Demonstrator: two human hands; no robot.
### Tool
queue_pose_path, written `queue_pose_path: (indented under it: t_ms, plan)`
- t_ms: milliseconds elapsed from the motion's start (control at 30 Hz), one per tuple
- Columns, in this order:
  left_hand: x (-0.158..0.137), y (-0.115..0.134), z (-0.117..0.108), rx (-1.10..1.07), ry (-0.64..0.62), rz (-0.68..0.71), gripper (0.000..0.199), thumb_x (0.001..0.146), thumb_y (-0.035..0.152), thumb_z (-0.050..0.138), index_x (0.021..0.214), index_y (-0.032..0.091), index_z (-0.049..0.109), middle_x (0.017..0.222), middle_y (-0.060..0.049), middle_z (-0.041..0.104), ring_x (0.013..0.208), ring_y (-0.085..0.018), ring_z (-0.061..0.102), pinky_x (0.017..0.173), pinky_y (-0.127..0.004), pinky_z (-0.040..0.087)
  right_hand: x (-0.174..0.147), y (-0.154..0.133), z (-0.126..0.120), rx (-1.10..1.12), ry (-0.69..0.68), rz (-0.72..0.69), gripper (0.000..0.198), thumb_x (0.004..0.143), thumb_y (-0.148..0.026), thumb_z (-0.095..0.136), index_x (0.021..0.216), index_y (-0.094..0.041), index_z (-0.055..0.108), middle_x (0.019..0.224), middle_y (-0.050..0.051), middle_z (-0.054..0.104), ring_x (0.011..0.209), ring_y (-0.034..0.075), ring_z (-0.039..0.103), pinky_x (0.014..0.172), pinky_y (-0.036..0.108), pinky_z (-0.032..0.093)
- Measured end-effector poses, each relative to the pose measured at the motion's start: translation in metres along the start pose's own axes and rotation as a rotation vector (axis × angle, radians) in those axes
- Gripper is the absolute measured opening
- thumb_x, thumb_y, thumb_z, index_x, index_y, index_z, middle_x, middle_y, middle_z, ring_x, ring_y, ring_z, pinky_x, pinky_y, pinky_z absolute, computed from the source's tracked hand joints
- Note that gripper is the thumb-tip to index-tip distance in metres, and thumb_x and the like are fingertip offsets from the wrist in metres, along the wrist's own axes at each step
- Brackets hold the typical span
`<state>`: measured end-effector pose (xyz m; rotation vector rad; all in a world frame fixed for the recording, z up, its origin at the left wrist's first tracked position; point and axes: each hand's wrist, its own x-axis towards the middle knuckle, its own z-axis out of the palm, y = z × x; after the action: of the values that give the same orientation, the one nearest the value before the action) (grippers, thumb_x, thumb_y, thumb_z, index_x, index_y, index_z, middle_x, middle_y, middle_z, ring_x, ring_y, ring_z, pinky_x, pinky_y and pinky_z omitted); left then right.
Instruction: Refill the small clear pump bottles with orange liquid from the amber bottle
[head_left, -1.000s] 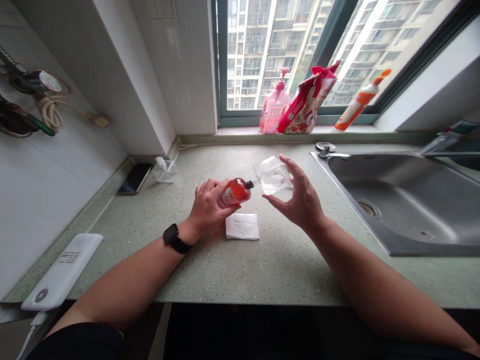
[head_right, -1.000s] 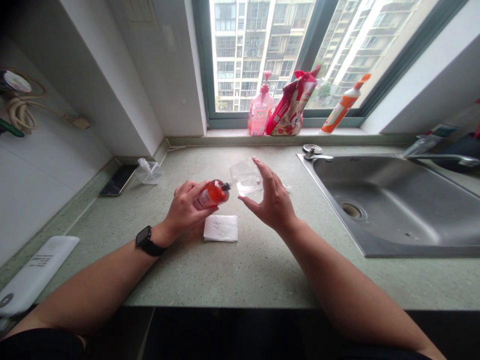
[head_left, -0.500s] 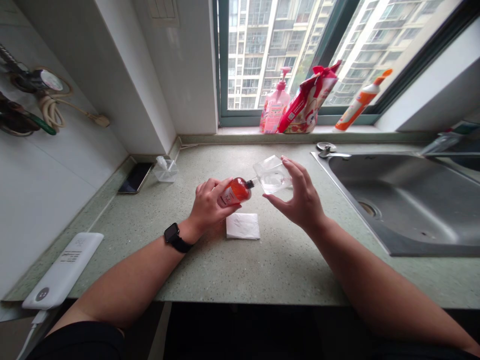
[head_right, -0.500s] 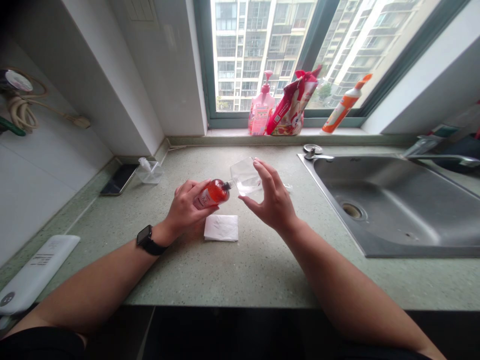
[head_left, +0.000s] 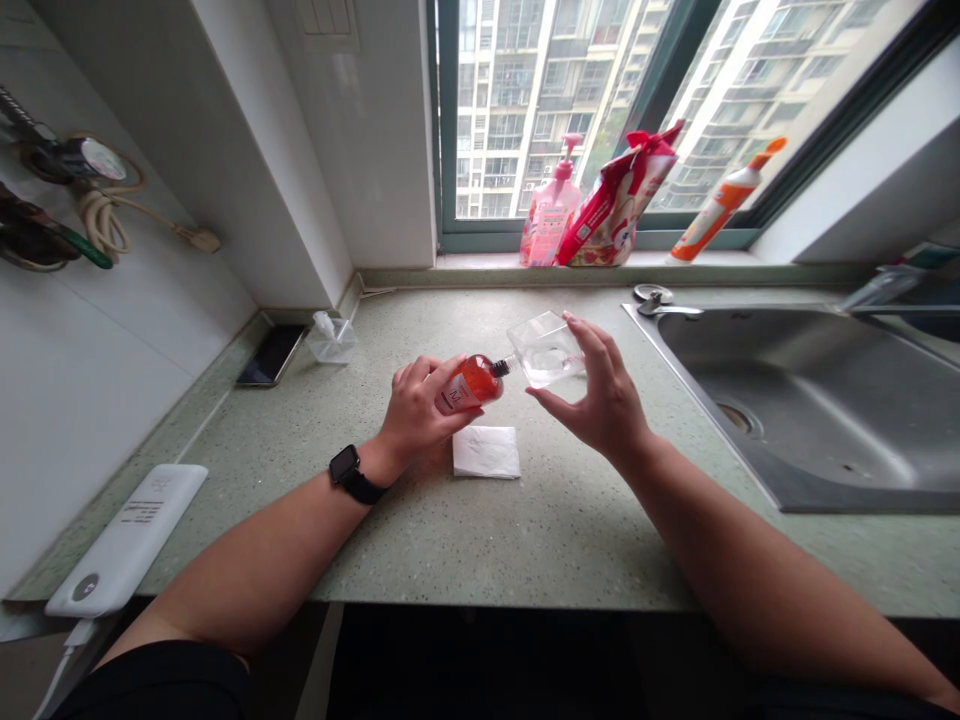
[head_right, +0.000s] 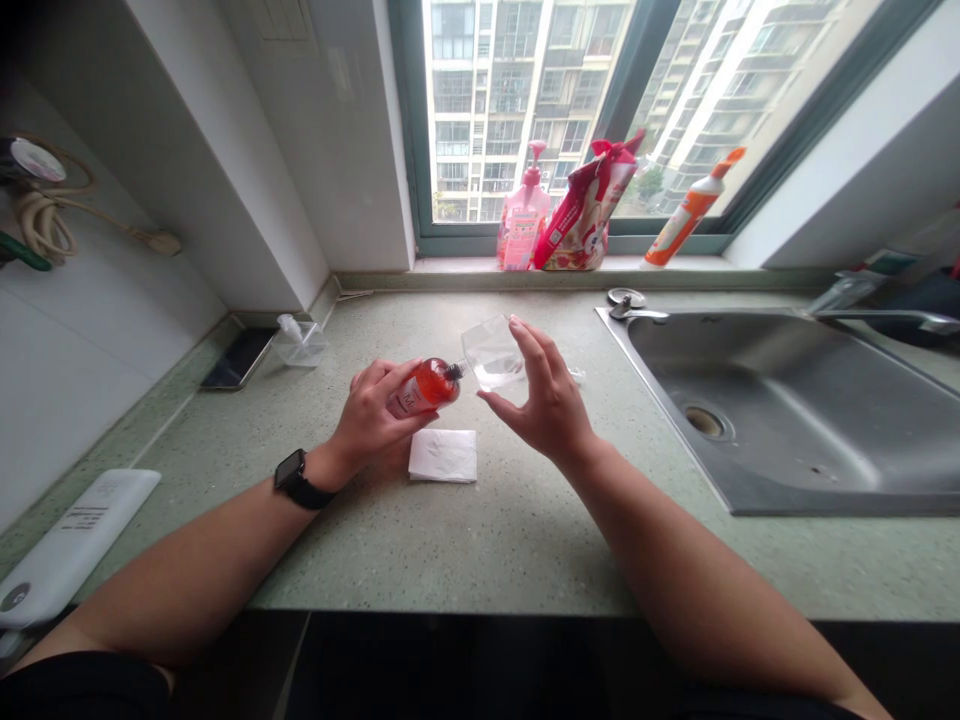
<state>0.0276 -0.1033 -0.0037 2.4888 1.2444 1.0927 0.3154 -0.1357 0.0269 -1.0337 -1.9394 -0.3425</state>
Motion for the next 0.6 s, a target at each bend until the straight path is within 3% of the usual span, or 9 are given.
queue_pose_path:
  t_ms: [167, 400, 600]
  plan:
    - [0.0, 0.0003, -0.0006, -0.009, 0.003, 0.006, 0.077, 0.086, 0.054, 0.088, 0.153, 0.031, 0.058, 0.125, -0.008, 0.066, 0.115, -0.029, 0.064, 0.108, -0.049, 0.045, -0.0001, 0.0001, -0.0001, -0.005, 0.003, -0.007, 0.103, 0.089, -0.034, 0.085, 0.173, -0.031, 0.024, 0.158, 0.018, 0.055, 0.143, 0.042, 0.059, 0.107, 0.062, 0.065]
    - [-0.0001, -0.001, 0.0004, -0.011, -0.002, -0.006, 0.077, 0.087, 0.058, 0.086, 0.154, 0.032, 0.058, 0.125, -0.008, 0.066, 0.115, -0.029, 0.064, 0.108, -0.049, 0.045, 0.0012, -0.0017, -0.0018, -0.038, -0.001, 0.005, 0.103, 0.09, -0.037, 0.084, 0.173, -0.034, 0.023, 0.158, 0.016, 0.056, 0.143, 0.041, 0.059, 0.117, 0.066, 0.058]
    - [0.0003, -0.0007, 0.0004, -0.039, 0.007, -0.015, 0.078, 0.085, 0.057, 0.088, 0.153, 0.032, 0.059, 0.125, -0.008, 0.067, 0.115, -0.029, 0.065, 0.107, -0.048, 0.047, 0.0038, -0.0044, -0.0032, -0.039, -0.001, 0.019, 0.102, 0.089, -0.039, 0.085, 0.173, -0.032, 0.026, 0.158, 0.016, 0.057, 0.141, 0.042, 0.061, 0.106, 0.062, 0.065]
